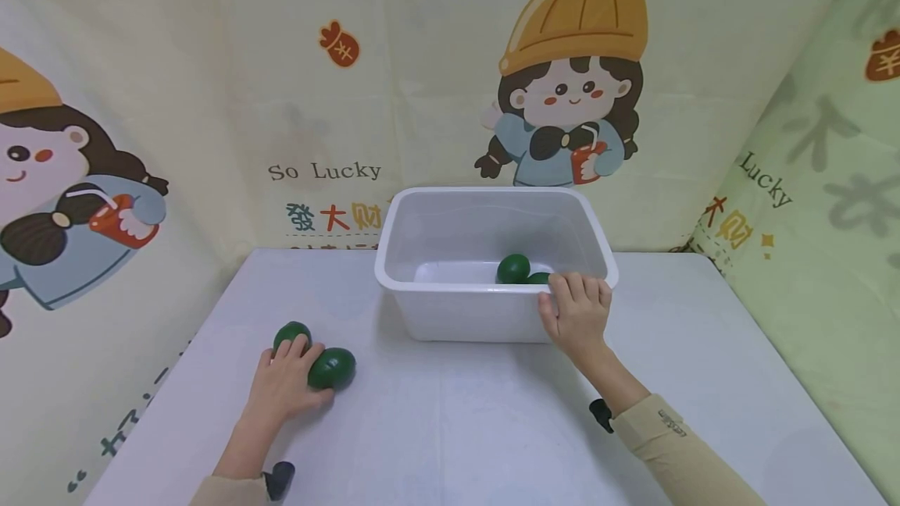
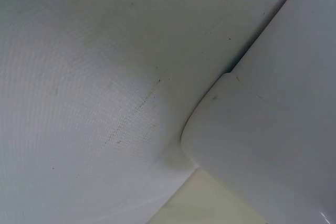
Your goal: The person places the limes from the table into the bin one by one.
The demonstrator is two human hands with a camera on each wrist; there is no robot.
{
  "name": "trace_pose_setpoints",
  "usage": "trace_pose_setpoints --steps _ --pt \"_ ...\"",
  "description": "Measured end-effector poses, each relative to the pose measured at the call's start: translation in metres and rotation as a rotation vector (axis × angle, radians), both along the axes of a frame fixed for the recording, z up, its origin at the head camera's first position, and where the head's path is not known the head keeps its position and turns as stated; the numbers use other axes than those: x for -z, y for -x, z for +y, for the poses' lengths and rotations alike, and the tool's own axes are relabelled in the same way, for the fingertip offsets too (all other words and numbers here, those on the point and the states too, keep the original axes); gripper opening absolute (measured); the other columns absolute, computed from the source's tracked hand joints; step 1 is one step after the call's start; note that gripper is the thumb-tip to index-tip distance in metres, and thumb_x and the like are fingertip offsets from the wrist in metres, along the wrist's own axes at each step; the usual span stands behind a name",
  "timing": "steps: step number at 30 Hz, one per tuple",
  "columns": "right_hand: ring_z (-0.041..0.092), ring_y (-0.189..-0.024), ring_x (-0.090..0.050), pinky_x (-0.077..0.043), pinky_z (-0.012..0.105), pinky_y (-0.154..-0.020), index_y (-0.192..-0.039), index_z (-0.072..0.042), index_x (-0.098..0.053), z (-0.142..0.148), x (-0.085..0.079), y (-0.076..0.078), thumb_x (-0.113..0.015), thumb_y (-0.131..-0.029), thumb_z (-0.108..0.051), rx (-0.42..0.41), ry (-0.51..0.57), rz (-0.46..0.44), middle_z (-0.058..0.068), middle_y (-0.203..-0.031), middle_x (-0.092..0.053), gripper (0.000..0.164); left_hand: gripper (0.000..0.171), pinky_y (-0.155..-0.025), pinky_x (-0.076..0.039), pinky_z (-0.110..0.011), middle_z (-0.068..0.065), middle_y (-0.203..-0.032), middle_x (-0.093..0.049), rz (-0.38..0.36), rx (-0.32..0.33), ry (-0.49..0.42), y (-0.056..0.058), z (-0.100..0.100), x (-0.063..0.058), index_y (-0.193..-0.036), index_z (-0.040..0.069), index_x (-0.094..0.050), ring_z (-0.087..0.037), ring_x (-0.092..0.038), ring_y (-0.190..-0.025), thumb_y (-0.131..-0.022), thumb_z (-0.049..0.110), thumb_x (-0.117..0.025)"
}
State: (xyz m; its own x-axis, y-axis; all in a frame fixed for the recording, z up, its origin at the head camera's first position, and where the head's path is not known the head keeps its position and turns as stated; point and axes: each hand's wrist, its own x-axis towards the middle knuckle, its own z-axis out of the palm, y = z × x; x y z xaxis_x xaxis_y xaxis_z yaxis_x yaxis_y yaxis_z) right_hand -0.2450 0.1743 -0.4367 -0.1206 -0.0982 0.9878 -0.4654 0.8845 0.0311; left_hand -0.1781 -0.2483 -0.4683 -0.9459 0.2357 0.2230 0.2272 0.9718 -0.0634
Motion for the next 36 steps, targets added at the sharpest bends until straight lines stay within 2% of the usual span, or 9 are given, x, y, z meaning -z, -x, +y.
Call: trace_pose_setpoints --steps 11,19,28,36 --pt "0.031 -0.07 -0.041 -0.027 0.045 -0.071 -0.084 -0.004 -0.055 0.0 0.0 0.0 -0.038 -0.091 -0.036 -0.006 0.002 -0.006 0.011 -0.077 -0.05 0.036 0.069 -0.082 -0.036 -0.058 -0.014 -0.105 -0.047 0.006 0.011 -0.028 -0.001 0.003 0.0 -0.112 0.008 -0.058 -0.033 -0.045 -0.099 -0.059 0.049 -0.072" --pt "0.031 -0.071 -0.041 -0.027 0.045 -0.071 -0.085 -0.004 -0.055 0.0 0.0 0.0 -0.038 -0.091 -0.036 -0.002 -0.001 -0.013 0.011 -0.078 -0.05 0.037 0.07 -0.083 -0.035 -0.058 -0.014 -0.107 -0.047 -0.013 -0.017 -0.069 0.0 0.007 -0.002 -0.114 0.006 -0.056 -0.033 -0.043 -0.1 -0.061 0.049 -0.07" --pt "0.031 -0.071 -0.04 -0.027 0.044 -0.07 -0.085 -0.004 -0.055 0.001 -0.001 -0.001 -0.037 -0.091 -0.036 0.009 -0.006 -0.021 0.011 -0.077 -0.05 0.037 0.068 -0.082 -0.035 -0.057 -0.012 -0.102 -0.046 0.019 -0.026 -0.122 -0.001 0.01 -0.013 -0.112 0.005 -0.056 -0.031 -0.044 -0.095 -0.061 0.048 -0.07" --pt "0.031 -0.071 -0.041 -0.027 0.045 -0.07 -0.085 -0.004 -0.055 0.0 -0.001 -0.001 -0.037 -0.091 -0.036 0.008 -0.006 -0.022 0.011 -0.077 -0.05 0.037 0.066 -0.083 -0.034 -0.057 -0.013 -0.102 -0.047 0.024 -0.038 -0.133 0.0 0.012 -0.022 -0.113 0.005 -0.056 -0.032 -0.044 -0.097 -0.064 0.047 -0.07"
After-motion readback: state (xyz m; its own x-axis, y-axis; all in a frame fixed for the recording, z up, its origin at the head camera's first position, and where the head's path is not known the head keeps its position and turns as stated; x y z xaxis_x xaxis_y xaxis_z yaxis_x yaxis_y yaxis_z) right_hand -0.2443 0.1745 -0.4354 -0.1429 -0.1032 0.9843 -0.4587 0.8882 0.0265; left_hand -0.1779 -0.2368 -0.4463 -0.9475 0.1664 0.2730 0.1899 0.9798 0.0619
